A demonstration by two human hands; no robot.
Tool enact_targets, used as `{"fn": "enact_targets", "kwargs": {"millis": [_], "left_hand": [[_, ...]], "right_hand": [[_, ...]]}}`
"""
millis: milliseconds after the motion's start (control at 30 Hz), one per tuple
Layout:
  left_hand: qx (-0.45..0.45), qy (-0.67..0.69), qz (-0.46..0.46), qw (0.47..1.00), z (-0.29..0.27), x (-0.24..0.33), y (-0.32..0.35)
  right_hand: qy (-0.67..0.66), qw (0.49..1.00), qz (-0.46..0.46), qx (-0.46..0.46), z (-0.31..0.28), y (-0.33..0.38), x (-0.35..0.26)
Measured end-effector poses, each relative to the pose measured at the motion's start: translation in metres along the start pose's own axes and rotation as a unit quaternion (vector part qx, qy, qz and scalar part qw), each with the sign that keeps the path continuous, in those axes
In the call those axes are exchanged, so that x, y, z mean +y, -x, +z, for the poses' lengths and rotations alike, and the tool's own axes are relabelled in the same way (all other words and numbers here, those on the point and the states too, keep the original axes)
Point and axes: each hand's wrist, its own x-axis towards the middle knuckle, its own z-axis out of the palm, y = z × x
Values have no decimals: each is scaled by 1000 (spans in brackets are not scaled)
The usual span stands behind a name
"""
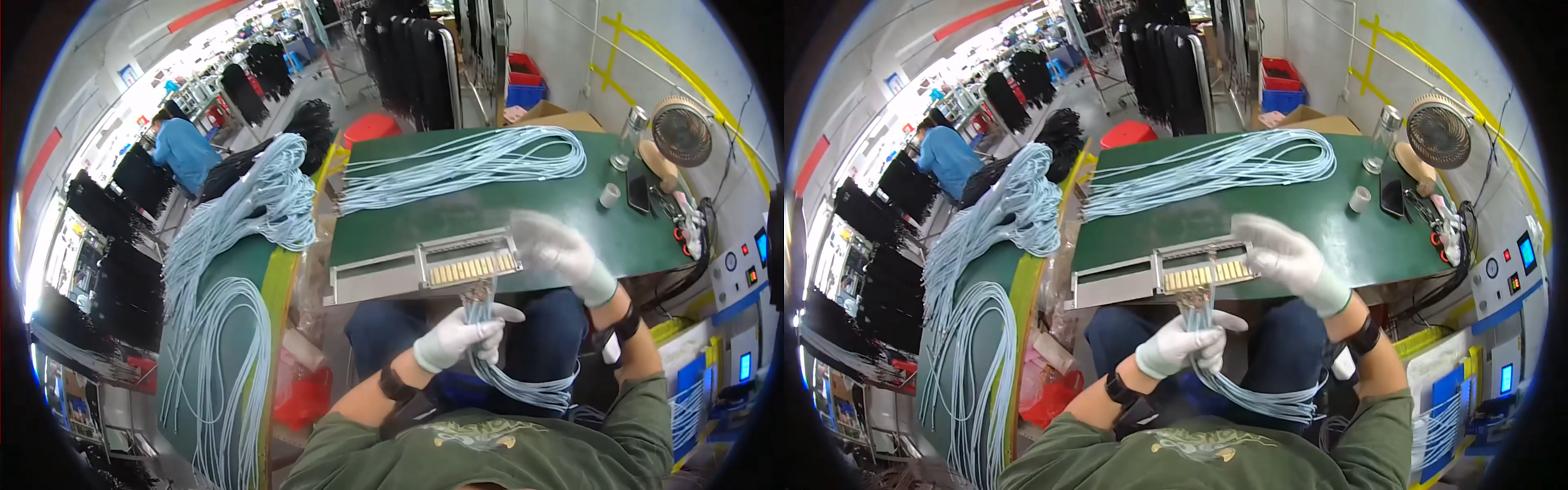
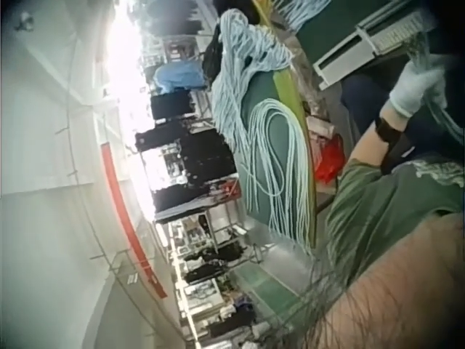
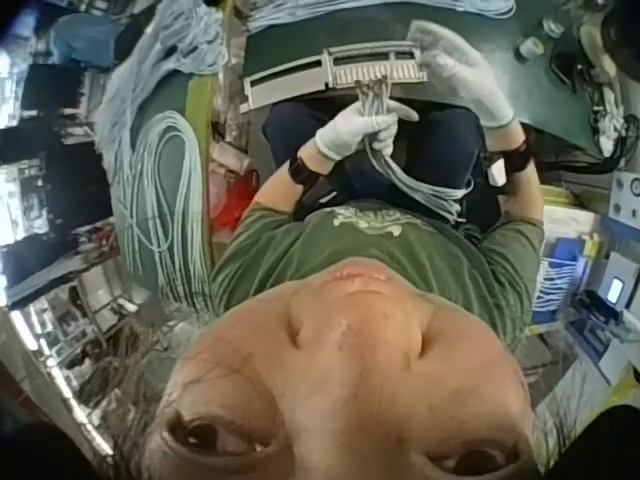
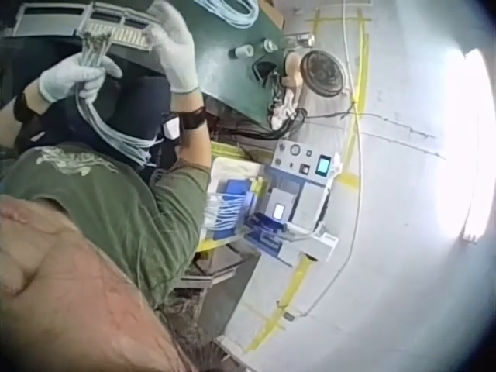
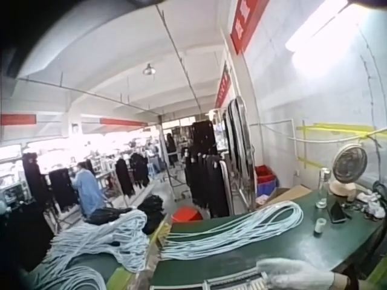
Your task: The person gathers a bundle of cables, places the ends into a metal fixture, and inserts the fixture into a machine. After removing the fixture, the person pulls the cables out, sets them on the table, and then places a new set of cables into the fixture one by one to repeat the process.
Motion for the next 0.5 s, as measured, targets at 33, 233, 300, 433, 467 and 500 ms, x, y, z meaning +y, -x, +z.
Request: {"fn": "enact_targets", "kwargs": {"millis": [33, 233, 300, 433, 467, 500], "left_hand": [[0, -10, -5, 1000, 3, 0, 0], [22, -11, 13, 1000, 17, 6, 3], [34, -19, 17, 999, 2, -4, 9], [78, -7, 53, 996, -10, -9, 12], [102, 12, 90, 991, -8, -5, 13], [126, 31, 126, 983, -7, -1, 14]], "right_hand": [[-8, 997, -73, 0, 6, -18, -16], [351, 891, -138, -252, 38, -53, -13], [389, 854, -86, -335, 52, -41, 10], [159, 973, -115, -121, 69, -12, 31], [79, 990, -62, -103, 75, -2, 34], [-2, 996, -8, -84, 82, 9, 38]]}}
